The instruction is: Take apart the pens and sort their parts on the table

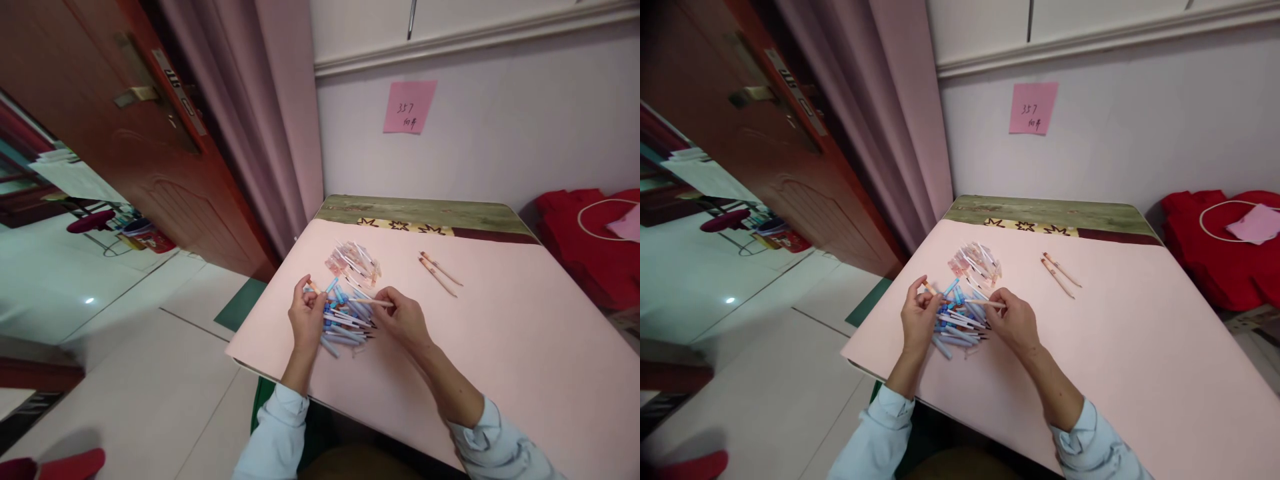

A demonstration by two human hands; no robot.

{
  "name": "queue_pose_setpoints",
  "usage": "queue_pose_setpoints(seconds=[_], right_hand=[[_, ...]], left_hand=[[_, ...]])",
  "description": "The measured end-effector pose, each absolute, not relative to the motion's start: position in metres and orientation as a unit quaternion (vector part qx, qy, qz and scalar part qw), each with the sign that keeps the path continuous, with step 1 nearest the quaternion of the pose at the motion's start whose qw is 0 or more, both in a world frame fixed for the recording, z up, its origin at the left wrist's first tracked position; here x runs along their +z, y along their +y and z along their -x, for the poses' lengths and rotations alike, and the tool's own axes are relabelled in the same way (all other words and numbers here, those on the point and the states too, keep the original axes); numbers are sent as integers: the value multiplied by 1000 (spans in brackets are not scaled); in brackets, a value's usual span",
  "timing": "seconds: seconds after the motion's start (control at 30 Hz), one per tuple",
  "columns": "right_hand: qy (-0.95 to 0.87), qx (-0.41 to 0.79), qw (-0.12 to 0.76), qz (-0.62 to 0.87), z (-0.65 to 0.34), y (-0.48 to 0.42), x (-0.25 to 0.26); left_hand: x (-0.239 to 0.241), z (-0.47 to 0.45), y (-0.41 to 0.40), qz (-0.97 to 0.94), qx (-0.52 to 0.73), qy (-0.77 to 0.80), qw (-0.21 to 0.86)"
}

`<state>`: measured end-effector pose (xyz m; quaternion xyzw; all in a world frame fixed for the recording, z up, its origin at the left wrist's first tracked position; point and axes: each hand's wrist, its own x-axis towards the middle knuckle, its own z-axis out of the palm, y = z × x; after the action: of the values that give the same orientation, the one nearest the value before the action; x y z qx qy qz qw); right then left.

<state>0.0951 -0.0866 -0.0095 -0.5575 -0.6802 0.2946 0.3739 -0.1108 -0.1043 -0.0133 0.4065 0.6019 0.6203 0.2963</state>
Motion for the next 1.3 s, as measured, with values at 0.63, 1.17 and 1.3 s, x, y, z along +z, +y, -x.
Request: queue_pose_setpoints(seconds=[0.63, 1.17, 1.3], right_hand=[[-654, 304, 474, 504, -83, -99, -6], [-548, 513, 472, 462, -78, -95, -16], [-567, 501, 468, 457, -76, -97, -16]], left_hand=[[-15, 104, -105, -507, 536, 598, 314], [-4, 93, -106, -301, 598, 484, 563], [-6, 94, -107, -323, 584, 501, 551]])
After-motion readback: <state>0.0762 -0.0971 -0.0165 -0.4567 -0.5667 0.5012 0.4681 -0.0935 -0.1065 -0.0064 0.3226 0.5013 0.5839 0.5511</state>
